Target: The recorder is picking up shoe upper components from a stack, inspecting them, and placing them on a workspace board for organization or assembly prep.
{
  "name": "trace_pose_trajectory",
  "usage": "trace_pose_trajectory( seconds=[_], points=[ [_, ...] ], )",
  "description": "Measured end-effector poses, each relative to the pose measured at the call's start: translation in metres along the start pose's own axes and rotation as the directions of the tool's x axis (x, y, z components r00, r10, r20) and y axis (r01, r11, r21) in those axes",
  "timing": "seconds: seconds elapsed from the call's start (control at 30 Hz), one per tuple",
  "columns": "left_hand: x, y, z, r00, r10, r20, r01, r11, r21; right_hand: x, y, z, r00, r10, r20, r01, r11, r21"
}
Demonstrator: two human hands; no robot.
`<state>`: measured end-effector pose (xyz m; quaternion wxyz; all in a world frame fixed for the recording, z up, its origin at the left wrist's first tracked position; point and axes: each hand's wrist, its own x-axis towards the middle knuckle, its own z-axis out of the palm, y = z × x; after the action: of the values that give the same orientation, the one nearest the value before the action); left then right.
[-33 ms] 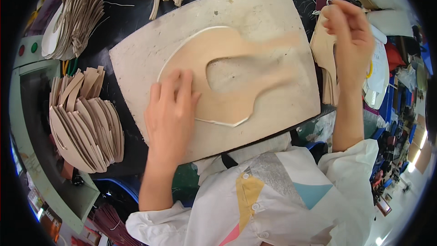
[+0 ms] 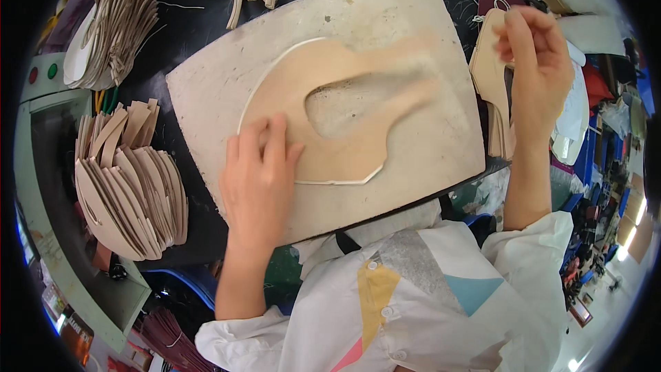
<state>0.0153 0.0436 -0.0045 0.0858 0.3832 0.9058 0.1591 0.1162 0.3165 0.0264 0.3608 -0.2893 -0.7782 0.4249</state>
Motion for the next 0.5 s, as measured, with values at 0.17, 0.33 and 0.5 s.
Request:
trace_pose_trajectory(
  seconds=[0.17,0.33,0.5],
  points=[
    [-0.023,0.003,0.014,0.981,0.139,-0.133,-0.143,0.989,-0.021,-0.055,0.004,0.013,0.851,0.030,0.525,0.161,0.935,-0.315],
    [-0.037,0.011,0.036,0.956,0.276,0.103,-0.274,0.961,-0.033,-0.078,0.002,0.044,0.866,0.016,0.500,0.049,0.992,-0.116],
    [-0.038,0.006,0.030,0.952,0.277,0.127,-0.272,0.961,-0.058,-0.081,0.003,0.046,0.868,0.020,0.496,0.003,0.999,-0.046]
  ],
)
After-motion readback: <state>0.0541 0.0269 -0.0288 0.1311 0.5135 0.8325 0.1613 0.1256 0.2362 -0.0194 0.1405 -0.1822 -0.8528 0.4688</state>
